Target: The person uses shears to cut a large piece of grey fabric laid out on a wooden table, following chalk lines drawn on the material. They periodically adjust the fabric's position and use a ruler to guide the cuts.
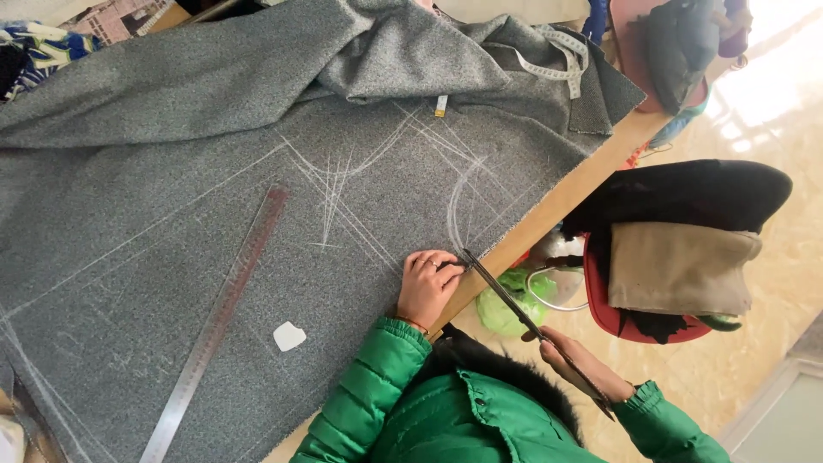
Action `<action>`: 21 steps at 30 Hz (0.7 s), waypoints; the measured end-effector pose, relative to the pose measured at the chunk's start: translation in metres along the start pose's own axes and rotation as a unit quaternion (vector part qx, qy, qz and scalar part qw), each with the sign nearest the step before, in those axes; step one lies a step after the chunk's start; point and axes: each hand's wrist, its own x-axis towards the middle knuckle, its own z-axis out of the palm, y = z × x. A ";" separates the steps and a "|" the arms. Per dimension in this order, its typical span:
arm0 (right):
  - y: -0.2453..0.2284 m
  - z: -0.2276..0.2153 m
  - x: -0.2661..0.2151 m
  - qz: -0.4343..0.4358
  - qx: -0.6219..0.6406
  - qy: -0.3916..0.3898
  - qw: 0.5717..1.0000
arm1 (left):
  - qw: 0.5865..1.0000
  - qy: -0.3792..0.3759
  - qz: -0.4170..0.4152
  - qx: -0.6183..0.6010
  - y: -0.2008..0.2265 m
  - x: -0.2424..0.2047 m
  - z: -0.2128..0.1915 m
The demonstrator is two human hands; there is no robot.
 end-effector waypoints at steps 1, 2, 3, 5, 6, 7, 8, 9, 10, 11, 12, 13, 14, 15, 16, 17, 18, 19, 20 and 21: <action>0.001 -0.001 0.002 0.000 -0.002 -0.001 1.000 | 1.000 0.001 -0.001 0.000 0.000 0.000 0.001; 0.002 -0.003 0.004 0.000 -0.027 0.003 1.000 | 1.000 0.006 0.002 0.003 -0.001 0.000 0.002; 0.003 -0.003 0.007 0.000 -0.053 0.007 0.999 | 1.000 0.009 0.005 0.006 -0.001 -0.001 0.002; 0.006 -0.007 0.010 -0.010 -0.062 0.005 0.998 | 1.000 0.010 0.004 0.008 -0.001 -0.002 0.002; 0.008 -0.008 0.011 -0.021 -0.070 0.004 0.997 | 1.000 0.010 0.006 0.010 -0.001 -0.001 0.003; 0.009 -0.009 0.013 -0.022 -0.071 0.004 0.997 | 1.000 0.011 0.005 0.011 -0.001 -0.001 0.003; 0.009 -0.010 0.014 -0.020 -0.075 0.002 0.997 | 1.000 0.014 0.008 0.009 -0.002 -0.001 0.004; 0.010 -0.011 0.015 -0.018 -0.079 0.001 0.997 | 1.000 0.017 0.010 0.008 -0.002 -0.002 0.004; 0.009 -0.010 0.015 -0.018 -0.079 0.000 0.997 | 1.000 0.018 0.009 0.008 -0.003 -0.001 0.005; 0.008 -0.009 0.015 -0.016 -0.084 0.005 0.996 | 1.000 0.016 0.008 0.005 -0.003 -0.002 0.005; 0.007 -0.008 0.015 -0.014 -0.088 0.010 0.996 | 1.000 0.014 0.006 0.001 -0.003 -0.002 0.005; 0.012 -0.007 0.018 -0.014 -0.088 0.010 0.996 | 1.000 0.014 0.006 0.001 -0.003 -0.002 0.005; 0.017 -0.006 0.020 -0.016 -0.087 0.011 0.996 | 1.000 0.010 0.004 0.005 -0.003 -0.002 0.005; 0.022 -0.004 0.022 -0.017 -0.086 0.013 0.996 | 1.000 0.006 0.003 0.010 -0.002 -0.002 0.005; 0.019 -0.004 0.022 -0.017 -0.086 0.013 0.996 | 1.000 0.006 0.002 0.009 -0.002 -0.002 0.005; 0.017 -0.004 0.022 -0.020 -0.074 0.011 0.997 | 1.000 0.007 0.002 0.012 -0.002 -0.002 0.005; 0.015 -0.004 0.021 -0.024 -0.062 0.009 0.998 | 1.000 0.009 0.002 0.015 -0.002 -0.001 0.005; 0.018 -0.002 0.022 -0.024 -0.062 0.010 0.998 | 1.000 0.009 0.003 0.015 -0.002 -0.001 0.005; 0.021 0.000 0.023 -0.011 -0.066 0.021 0.998 | 1.000 0.008 -0.001 0.012 -0.001 -0.001 0.005; 0.024 0.002 0.024 0.001 -0.069 0.032 0.997 | 1.000 0.007 -0.005 0.010 -0.001 -0.001 0.004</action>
